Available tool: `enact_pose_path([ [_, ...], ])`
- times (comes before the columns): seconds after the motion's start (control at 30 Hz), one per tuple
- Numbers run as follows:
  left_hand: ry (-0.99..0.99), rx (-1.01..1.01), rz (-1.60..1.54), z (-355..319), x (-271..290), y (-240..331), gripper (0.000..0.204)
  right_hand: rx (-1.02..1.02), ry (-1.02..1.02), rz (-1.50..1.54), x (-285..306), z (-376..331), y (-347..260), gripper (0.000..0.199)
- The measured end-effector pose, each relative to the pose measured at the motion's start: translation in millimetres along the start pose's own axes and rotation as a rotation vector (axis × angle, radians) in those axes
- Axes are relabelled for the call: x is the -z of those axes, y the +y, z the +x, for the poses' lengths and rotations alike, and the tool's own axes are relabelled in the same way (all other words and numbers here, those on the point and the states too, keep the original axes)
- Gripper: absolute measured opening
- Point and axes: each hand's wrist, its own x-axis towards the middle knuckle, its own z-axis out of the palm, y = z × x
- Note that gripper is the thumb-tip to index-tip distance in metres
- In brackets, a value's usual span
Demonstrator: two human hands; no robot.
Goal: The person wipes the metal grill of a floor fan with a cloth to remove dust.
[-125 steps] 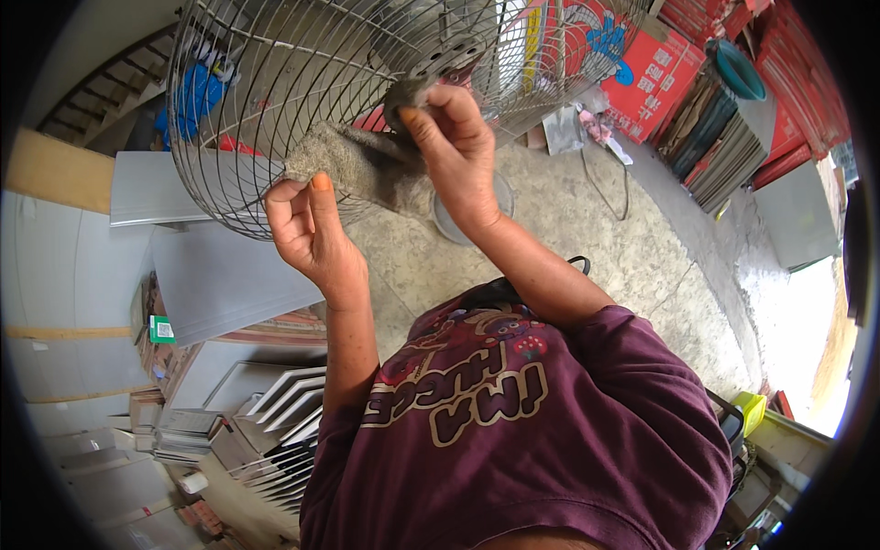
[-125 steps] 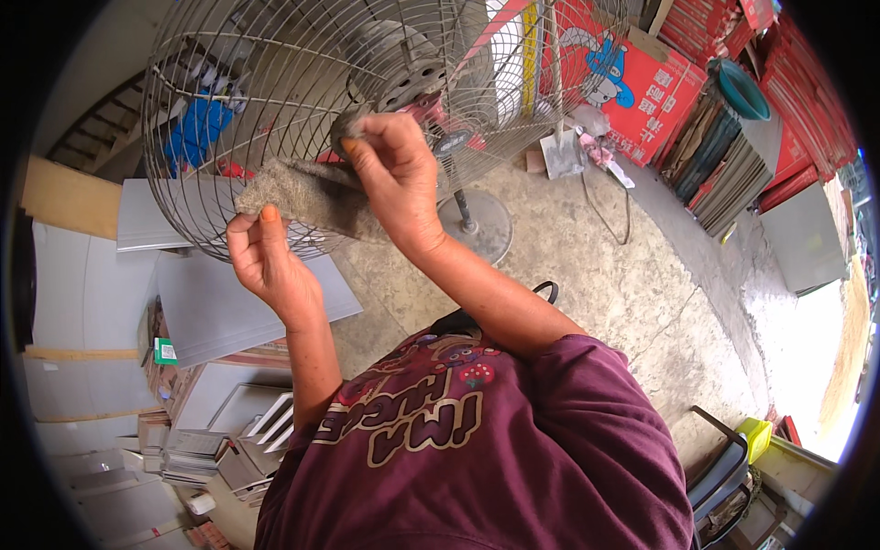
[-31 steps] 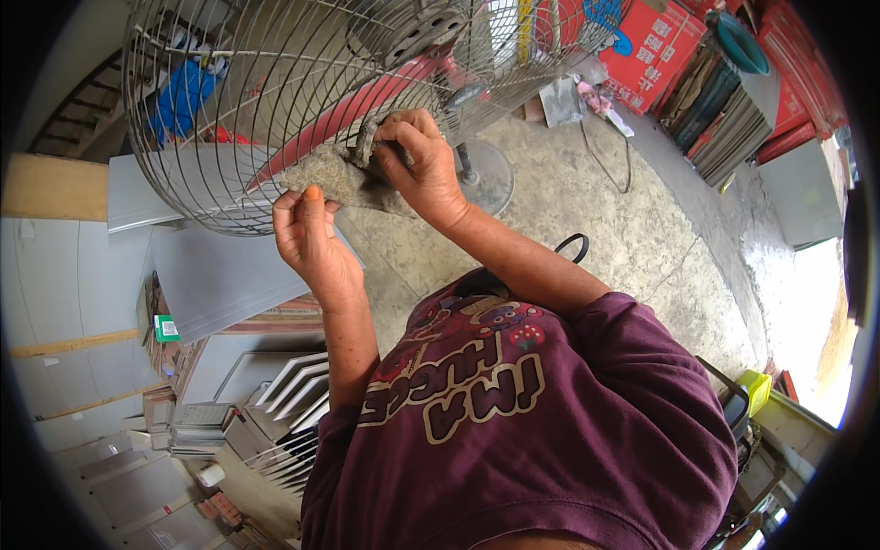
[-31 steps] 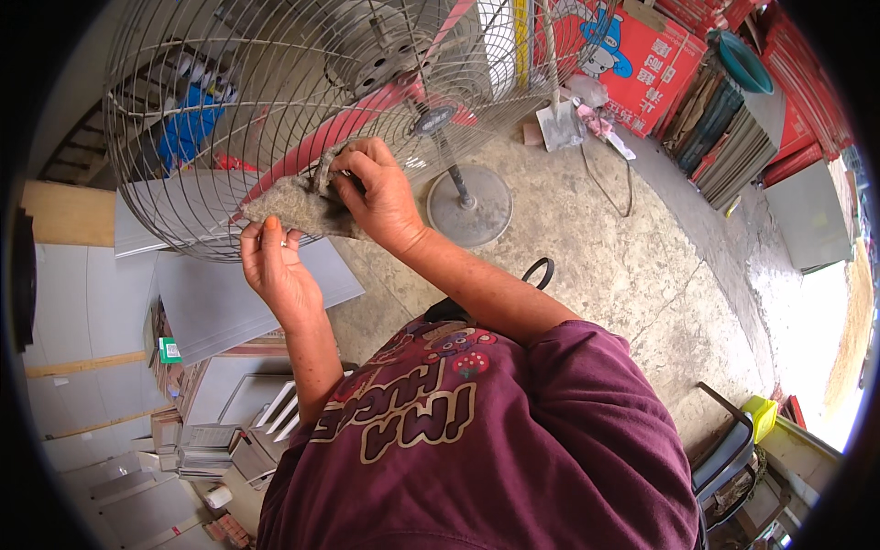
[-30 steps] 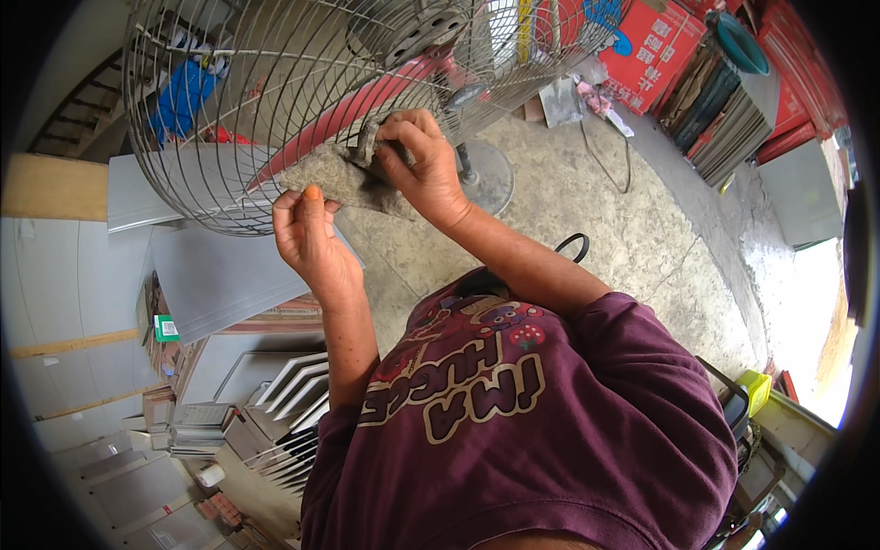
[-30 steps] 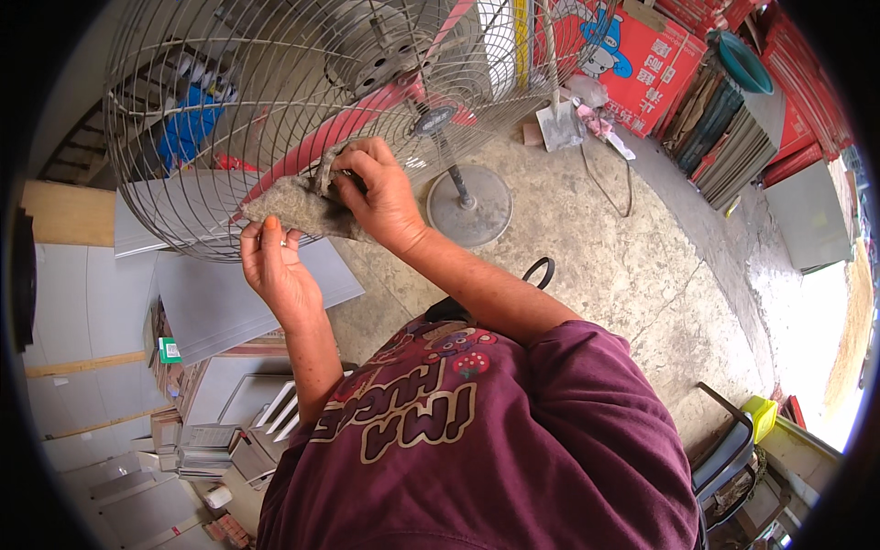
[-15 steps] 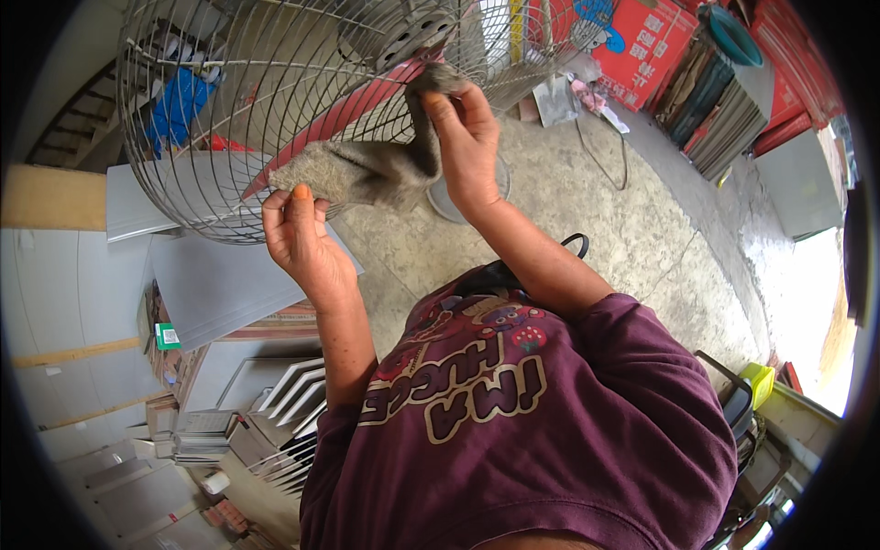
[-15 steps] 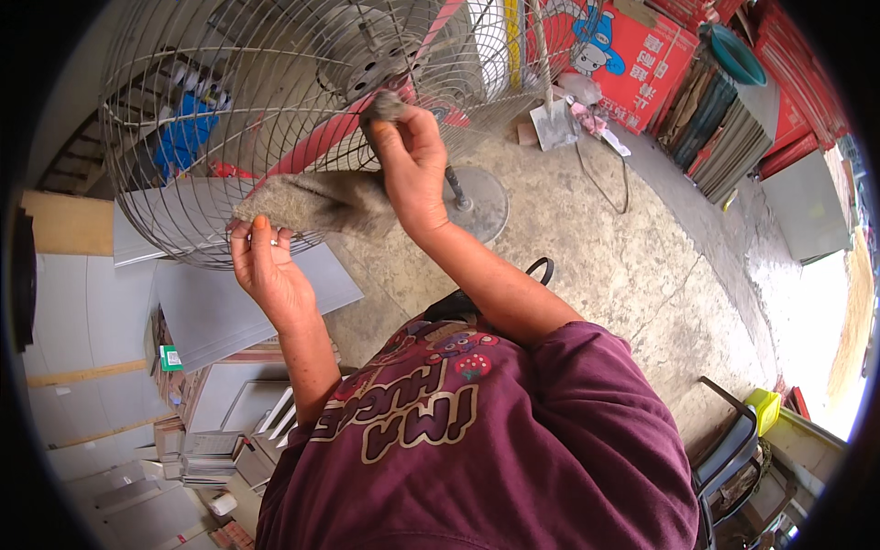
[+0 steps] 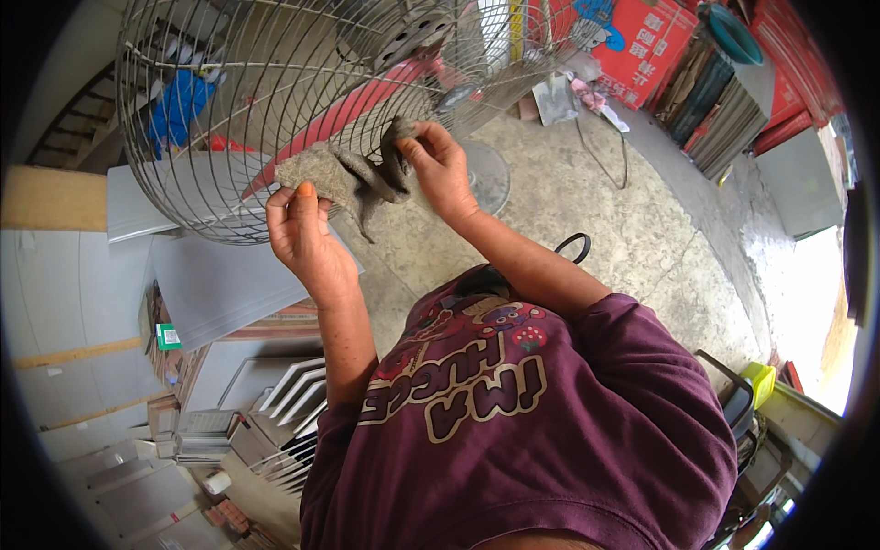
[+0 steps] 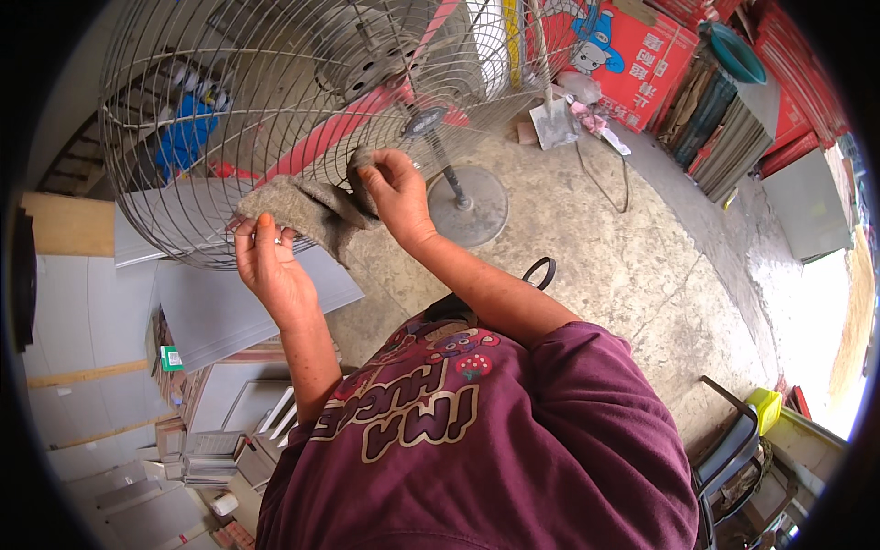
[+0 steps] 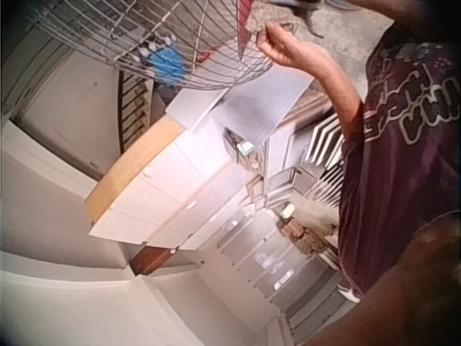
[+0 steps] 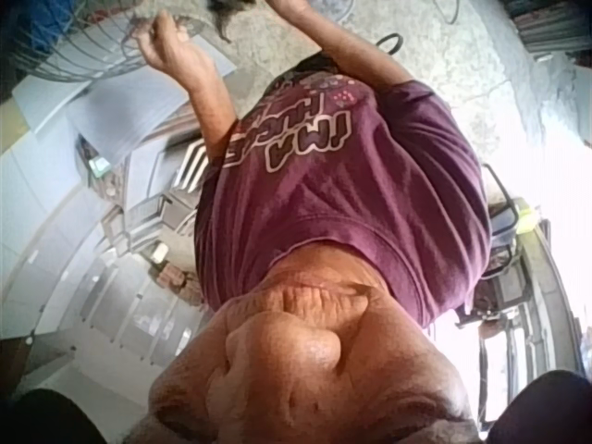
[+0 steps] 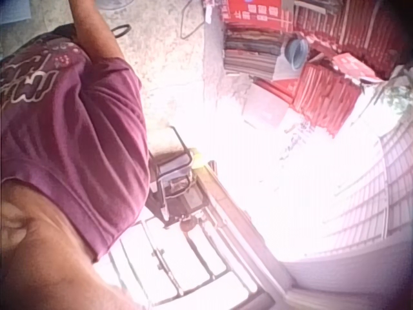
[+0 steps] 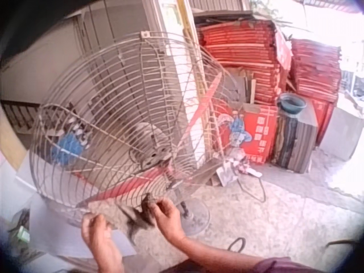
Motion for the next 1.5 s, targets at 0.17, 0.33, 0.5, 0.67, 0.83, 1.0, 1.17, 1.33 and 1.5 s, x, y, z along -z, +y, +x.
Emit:
enact_pose_path([
  [0.17,0.002,-0.017,-0.010,1,0,-1,0.013,0.131,0.139,0.098,9,9,-12,0.010],
  [0.33,-0.010,-0.012,-0.020,0,-1,-4,0.013,0.333,0.126,0.068,-2,20,-32,0.010],
  [0.5,-0.017,0.007,-0.012,-1,-2,-4,0.013,0.512,0.044,-0.373,-5,15,-29,0.018],
  [0.67,0.009,0.006,0.013,-1,-4,-3,0.012,0.459,-0.003,-0.358,2,10,-18,0.016],
  [0.83,-0.026,-0.006,-0.008,1,-6,-5,0.013,0.102,0.064,-0.051,11,7,-15,0.011],
  [1.0,-0.018,-0.015,-0.016,0,-9,-5,0.010,0.174,0.196,-0.022,24,21,-21,0.011],
  [1.17,-0.023,0.003,-0.010,-1,-9,-5,0.011,0.367,0.189,-0.110,9,31,-20,0.013],
  [1.33,-0.016,0.009,-0.004,-2,-8,-6,0.012,0.443,0.062,-0.446,11,18,-12,0.014],
  [1.5,-0.015,0.010,-0.007,-1,-7,-7,0.012,0.211,0.053,-0.280,20,13,-1,0.014],
])
